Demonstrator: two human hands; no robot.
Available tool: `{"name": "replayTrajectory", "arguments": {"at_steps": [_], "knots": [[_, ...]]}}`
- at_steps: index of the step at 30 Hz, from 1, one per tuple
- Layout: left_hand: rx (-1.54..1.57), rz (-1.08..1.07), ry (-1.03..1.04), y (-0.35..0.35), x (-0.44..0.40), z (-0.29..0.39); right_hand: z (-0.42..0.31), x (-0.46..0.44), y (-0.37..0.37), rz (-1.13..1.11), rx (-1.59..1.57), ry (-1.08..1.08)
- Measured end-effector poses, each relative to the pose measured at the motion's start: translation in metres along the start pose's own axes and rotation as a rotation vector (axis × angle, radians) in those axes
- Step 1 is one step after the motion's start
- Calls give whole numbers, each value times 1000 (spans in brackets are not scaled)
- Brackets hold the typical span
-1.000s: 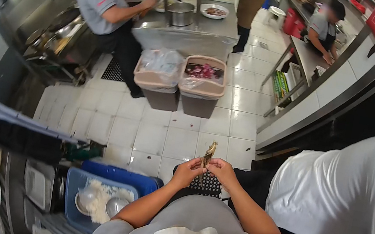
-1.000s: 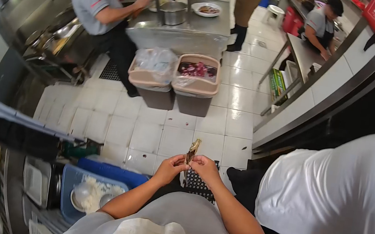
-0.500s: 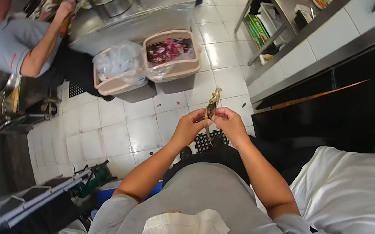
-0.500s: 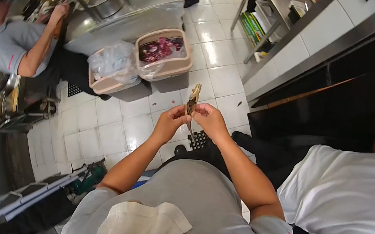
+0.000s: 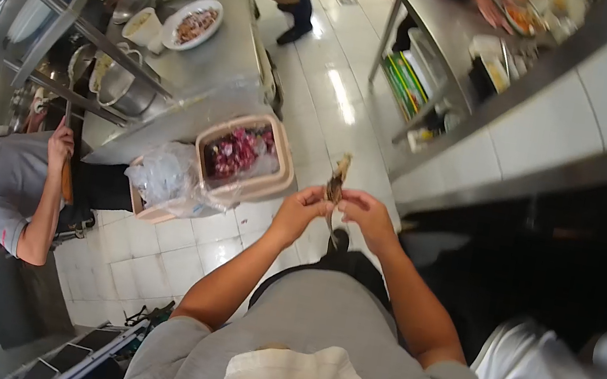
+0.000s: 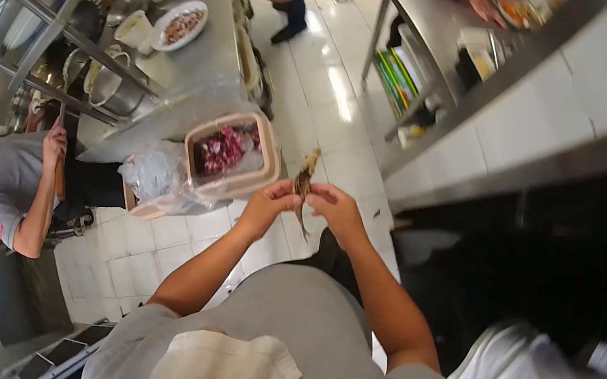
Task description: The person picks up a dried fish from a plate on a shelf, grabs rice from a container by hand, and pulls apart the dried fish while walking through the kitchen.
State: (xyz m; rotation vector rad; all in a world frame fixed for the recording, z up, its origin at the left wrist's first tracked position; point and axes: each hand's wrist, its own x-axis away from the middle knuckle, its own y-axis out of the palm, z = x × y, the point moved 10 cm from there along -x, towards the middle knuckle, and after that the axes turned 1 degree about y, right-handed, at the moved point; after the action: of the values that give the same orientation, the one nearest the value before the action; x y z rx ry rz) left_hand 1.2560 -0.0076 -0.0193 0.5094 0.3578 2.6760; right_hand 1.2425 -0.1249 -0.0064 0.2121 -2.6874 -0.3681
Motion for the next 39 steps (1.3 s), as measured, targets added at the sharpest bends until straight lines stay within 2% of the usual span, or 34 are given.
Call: {"name": "replayTrajectory", "arguments": {"at_steps": [3, 10, 12, 14, 16, 17, 19, 21, 25, 28, 32, 34, 39], "knots": [[19, 47, 29, -5, -41, 20, -24, -51, -19, 2, 108, -54], [101, 169, 111, -42, -121, 43, -64, -155, -20, -42, 272, 8], [31, 203, 134, -60, -141, 62, -71, -188, -19, -82, 267, 12], [-211, 239, 138, -78, -160, 83, -86, -213, -14, -91, 392, 29], [-37, 246, 204, -88, -181, 96, -105, -235, -9, -50, 336, -4], [-15, 305, 226, -98, -189, 104, -106, -247, -6, -107, 369, 3], [105, 201, 204, -95, -204, 111, -115, -271, -9, -95, 314, 6], [125, 290, 212, -109, -204, 123, -126, -287, 9, -156, 359, 2], [153, 535, 254, -143, -185, 125, -120, -324, 49, -343, 454, -8], [291, 738, 394, -159, -145, 122, -102, -329, 105, -615, 550, 35], [311, 1023, 461, -169, -89, 102, -77, -310, 165, -877, 605, 81], [371, 1085, 524, -166, -59, 86, -59, -287, 194, -1082, 611, 59], [544, 1286, 646, -136, 31, 57, -19, -207, 247, -1344, 727, 81]]}}
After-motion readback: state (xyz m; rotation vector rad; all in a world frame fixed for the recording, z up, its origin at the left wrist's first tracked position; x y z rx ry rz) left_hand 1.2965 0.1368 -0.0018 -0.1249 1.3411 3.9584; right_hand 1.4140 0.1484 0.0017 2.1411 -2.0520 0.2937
